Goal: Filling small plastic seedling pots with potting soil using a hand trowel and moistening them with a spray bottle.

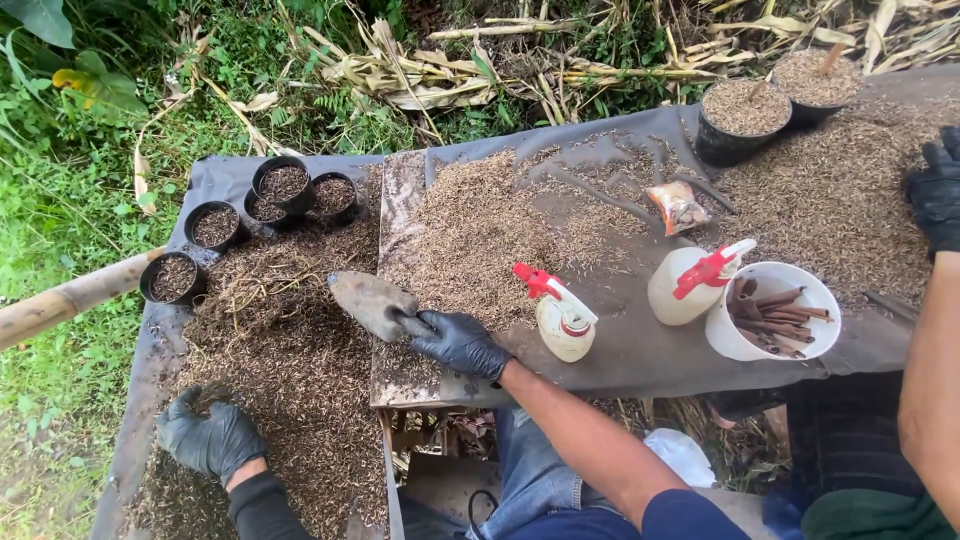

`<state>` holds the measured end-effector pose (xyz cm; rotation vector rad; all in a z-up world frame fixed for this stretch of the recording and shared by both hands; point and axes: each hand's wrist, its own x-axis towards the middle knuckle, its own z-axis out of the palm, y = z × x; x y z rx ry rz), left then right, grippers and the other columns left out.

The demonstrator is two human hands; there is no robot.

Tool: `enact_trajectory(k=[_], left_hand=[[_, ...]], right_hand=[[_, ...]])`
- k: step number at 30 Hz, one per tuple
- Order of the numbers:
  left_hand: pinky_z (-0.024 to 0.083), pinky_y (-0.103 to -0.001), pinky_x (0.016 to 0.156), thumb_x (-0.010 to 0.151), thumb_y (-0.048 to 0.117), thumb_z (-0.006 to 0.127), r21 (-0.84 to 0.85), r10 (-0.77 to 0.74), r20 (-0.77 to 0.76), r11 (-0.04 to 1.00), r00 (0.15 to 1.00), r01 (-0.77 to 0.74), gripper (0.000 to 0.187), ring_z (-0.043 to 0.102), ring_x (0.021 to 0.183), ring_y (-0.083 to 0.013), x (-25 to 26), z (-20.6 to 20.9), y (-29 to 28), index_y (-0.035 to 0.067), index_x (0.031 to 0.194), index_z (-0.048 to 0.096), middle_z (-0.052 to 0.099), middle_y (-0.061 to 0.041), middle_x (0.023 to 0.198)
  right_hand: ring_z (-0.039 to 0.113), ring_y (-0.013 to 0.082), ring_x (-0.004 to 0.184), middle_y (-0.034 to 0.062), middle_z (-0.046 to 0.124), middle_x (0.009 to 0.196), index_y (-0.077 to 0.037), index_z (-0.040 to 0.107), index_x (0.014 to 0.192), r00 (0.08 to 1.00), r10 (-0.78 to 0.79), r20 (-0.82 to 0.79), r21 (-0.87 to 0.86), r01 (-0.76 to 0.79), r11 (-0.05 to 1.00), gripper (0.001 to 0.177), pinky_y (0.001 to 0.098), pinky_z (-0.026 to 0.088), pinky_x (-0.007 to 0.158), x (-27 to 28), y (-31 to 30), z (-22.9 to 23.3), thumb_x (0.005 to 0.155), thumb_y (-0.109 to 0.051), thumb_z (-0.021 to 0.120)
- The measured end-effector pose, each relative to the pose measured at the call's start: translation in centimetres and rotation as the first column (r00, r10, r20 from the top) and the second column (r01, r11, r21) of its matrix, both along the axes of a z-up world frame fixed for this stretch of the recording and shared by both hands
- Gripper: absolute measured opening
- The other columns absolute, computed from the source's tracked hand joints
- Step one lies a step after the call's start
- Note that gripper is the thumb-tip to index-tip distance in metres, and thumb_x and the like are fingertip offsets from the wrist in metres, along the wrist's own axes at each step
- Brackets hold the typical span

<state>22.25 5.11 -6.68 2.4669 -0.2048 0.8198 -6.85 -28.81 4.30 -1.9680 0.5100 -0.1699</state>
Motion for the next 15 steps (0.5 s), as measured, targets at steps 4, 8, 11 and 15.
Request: enact_trajectory(k=[4, 8, 11, 15], left_hand=[[0.049, -0.043, 0.103, 0.093, -0.008, 0.065, -0.139, -0.198, 0.145, 0.966, 0.969, 0.218, 0.023, 0.060, 0.122, -0.0413, -2.1, 4.4, -0.9, 0.004, 0.111, 0.071, 0.060, -0.022, 0.125], [0.050, -0.051, 0.101, 0.102, 0.006, 0.076, -0.090, -0.154, 0.088, 0.983, 0.984, 0.162, 0.021, 0.054, 0.126, -0.0482, -4.7, 6.8, -2.7, -0.004, 0.119, 0.073, 0.054, -0.030, 0.140], [0.003, -0.075, 0.118, 0.097, 0.092, 0.031, 0.296, 0.188, -0.446, 0.954, 0.875, -0.055, 0.092, 0.026, 0.153, -0.0445, -7.0, 9.4, -3.9, 0.026, 0.159, 0.047, 0.030, -0.012, 0.172], [0.036, -0.059, 0.106, 0.095, 0.031, 0.061, 0.222, -0.085, -0.090, 0.970, 0.992, 0.103, 0.052, 0.046, 0.137, -0.0463, -5.7, 7.5, -3.0, 0.011, 0.143, 0.066, 0.051, -0.025, 0.154]], right_hand=[[0.068, 0.0429, 0.107, 0.0188, 0.075, 0.106, -0.018, 0.066, 0.125, 1.000, -0.004, -0.019, 0.015, 0.004, 1.000, 0.046, 0.0514, 0.055, 0.093, -0.1, -0.1, 1.4, 0.085, -0.039, 0.072], [0.068, 0.0425, 0.107, 0.0180, 0.075, 0.108, -0.021, 0.066, 0.124, 0.999, 0.014, -0.039, -0.011, -0.015, 1.000, 0.044, 0.0529, 0.055, 0.093, 0.1, -0.1, 0.2, 0.087, -0.042, 0.071], [0.068, 0.0405, 0.108, 0.0166, 0.075, 0.108, -0.022, 0.065, 0.127, 0.997, 0.029, -0.066, -0.019, -0.030, 0.999, 0.046, 0.0509, 0.055, 0.094, 0.1, -0.4, -0.1, 0.087, -0.044, 0.071], [0.066, 0.0384, 0.117, 0.0147, 0.073, 0.120, -0.023, 0.063, 0.135, 0.994, 0.028, -0.108, 0.010, -0.027, 1.000, 0.057, 0.0501, 0.052, 0.101, 0.1, 0.0, 1.0, 0.086, -0.050, 0.071]])
